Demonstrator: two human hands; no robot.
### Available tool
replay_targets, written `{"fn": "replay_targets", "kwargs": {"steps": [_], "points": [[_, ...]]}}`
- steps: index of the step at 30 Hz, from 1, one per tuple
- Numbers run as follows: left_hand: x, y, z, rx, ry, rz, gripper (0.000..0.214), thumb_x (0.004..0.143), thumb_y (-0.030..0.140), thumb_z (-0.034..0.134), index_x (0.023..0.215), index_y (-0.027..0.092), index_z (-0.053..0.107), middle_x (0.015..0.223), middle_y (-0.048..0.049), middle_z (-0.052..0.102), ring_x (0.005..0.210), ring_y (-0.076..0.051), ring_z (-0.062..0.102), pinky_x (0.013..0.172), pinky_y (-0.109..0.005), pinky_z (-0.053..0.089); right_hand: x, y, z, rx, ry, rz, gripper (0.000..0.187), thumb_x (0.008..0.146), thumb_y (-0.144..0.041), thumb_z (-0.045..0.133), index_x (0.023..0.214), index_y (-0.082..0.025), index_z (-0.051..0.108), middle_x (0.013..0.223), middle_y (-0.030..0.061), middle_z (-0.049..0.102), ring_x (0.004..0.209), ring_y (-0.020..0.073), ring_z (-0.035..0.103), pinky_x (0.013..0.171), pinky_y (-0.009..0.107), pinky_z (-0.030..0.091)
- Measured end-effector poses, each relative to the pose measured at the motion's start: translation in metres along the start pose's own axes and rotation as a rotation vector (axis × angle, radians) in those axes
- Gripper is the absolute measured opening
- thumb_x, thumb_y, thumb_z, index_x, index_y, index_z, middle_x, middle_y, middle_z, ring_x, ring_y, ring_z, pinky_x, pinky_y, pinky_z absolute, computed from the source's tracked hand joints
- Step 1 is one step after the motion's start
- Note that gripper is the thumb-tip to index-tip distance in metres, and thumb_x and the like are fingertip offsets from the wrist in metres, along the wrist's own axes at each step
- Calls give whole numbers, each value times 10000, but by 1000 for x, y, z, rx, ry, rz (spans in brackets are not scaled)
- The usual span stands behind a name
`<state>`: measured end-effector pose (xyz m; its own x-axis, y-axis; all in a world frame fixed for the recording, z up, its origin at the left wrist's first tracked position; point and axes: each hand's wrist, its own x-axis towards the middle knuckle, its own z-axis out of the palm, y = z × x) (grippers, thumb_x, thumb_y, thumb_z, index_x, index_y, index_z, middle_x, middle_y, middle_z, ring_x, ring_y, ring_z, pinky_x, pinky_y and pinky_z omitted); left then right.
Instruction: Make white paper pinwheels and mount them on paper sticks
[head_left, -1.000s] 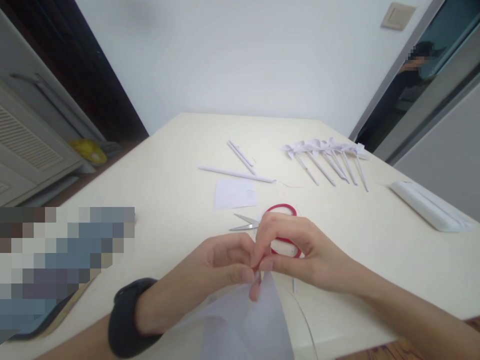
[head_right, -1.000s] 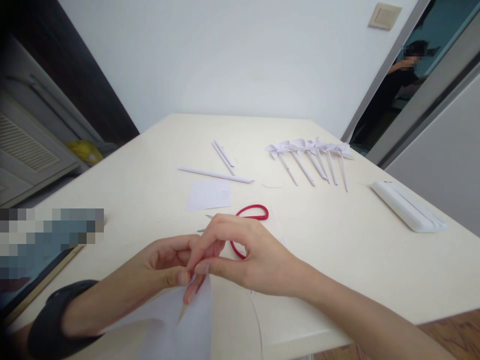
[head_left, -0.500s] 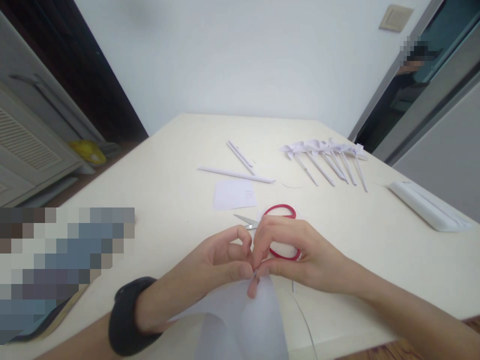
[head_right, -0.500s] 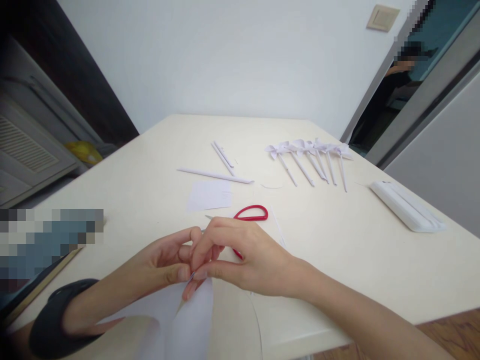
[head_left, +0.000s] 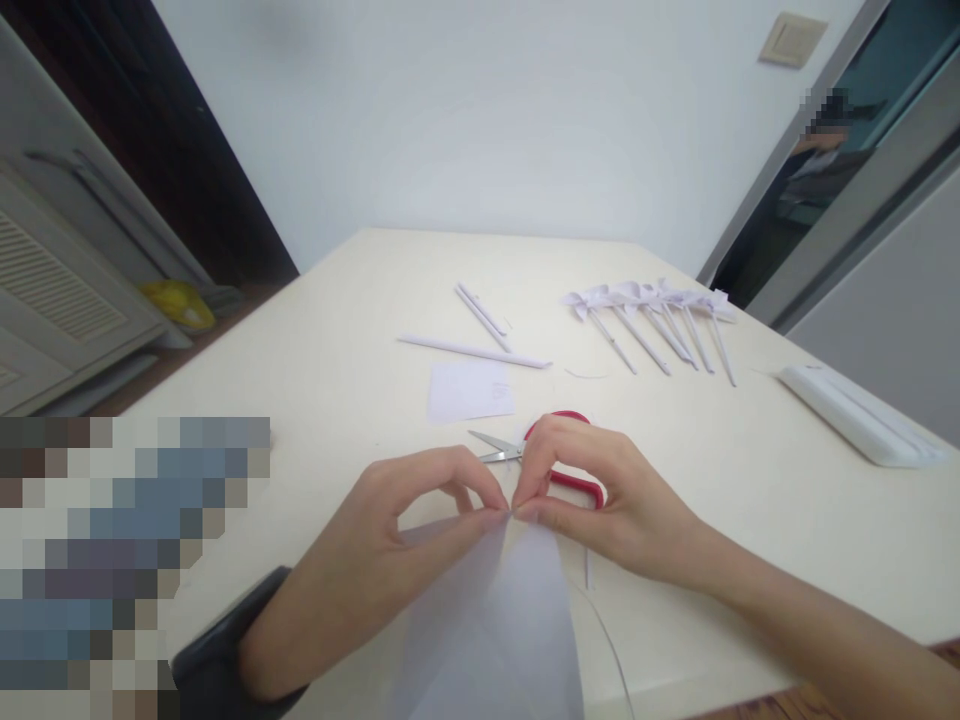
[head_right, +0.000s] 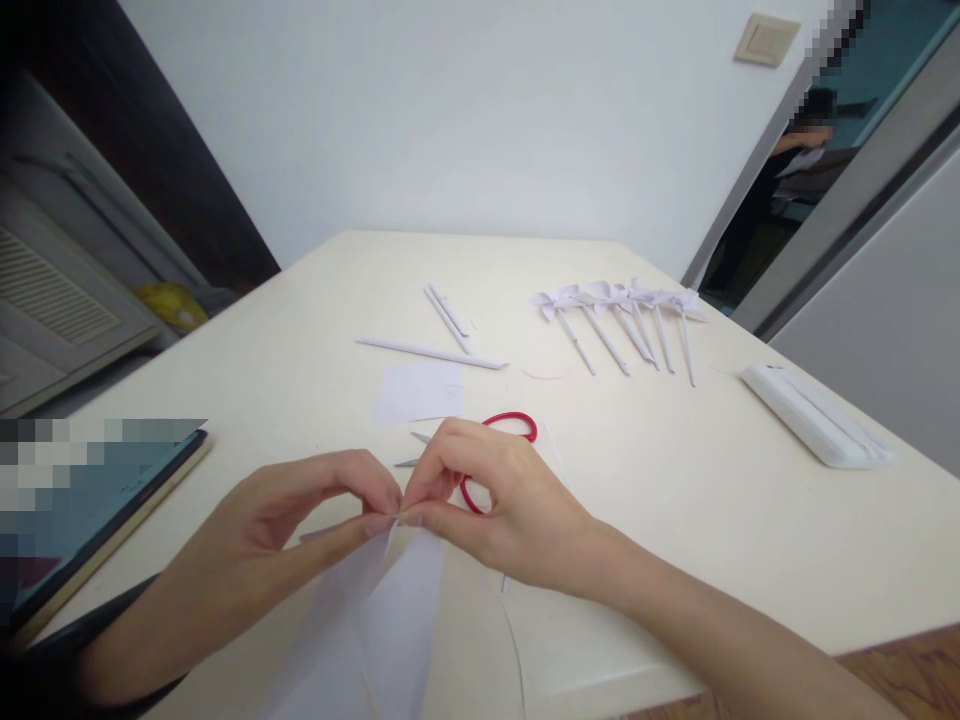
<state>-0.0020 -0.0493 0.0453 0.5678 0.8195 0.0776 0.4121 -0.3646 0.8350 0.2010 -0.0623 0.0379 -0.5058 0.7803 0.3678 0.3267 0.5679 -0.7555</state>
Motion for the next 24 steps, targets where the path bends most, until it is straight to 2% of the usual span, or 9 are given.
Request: {"fn": "replay_targets", "kwargs": {"steps": [5,9,13,16,19,21,24], "points": [[-1,-1,4,94,49,56,66,795,270,598,787,208,623,784,1,665,758,-169,605,714,-264,461,-3,2,6,-81,18,-26,63,795,-112,598,781,-167,570,771,8,542,728,119,516,671,250,425],[2,1,4,83,15,3,82,800,272,593,763,207,628,766,8,682,746,-171,616,704,-263,458,-2,4,9,-107,42,-6,32,813,-169,597,792,-181,576,770,8,546,715,123,524,643,249,426],[4,1,3,41,24,-31,95,813,255,574,763,205,637,779,-1,685,774,-180,619,750,-283,458,1,4,-1,-121,60,65,52,851,-213,559,807,-190,576,827,16,573,747,128,551,677,258,449],[4,-2,2,9,23,-28,90,820,251,569,778,199,629,789,-10,672,801,-182,614,779,-296,461,1,11,-13,-317,83,177,46,843,-219,559,882,-207,580,915,32,582,817,155,558,717,289,450],[3,-7,2,-45,41,-3,71,837,239,556,810,209,614,838,-9,664,846,-173,607,812,-293,454,-3,25,-16,-609,-15,266,226,801,-232,594,1024,-202,568,955,71,575,882,211,544,730,339,438],[3,-10,2,-88,75,30,43,839,221,561,820,217,599,875,-4,656,887,-166,597,843,-286,441,-6,33,-13,-718,-76,270,239,805,-221,574,1041,-182,567,932,86,570,828,210,544,702,344,431],[4,-11,2,-135,119,91,58,837,190,564,785,212,579,906,-12,628,912,-162,574,827,-270,437,-6,35,-8,-753,-96,307,169,809,-236,550,958,-166,591,856,82,570,744,202,541,636,331,416]]}}
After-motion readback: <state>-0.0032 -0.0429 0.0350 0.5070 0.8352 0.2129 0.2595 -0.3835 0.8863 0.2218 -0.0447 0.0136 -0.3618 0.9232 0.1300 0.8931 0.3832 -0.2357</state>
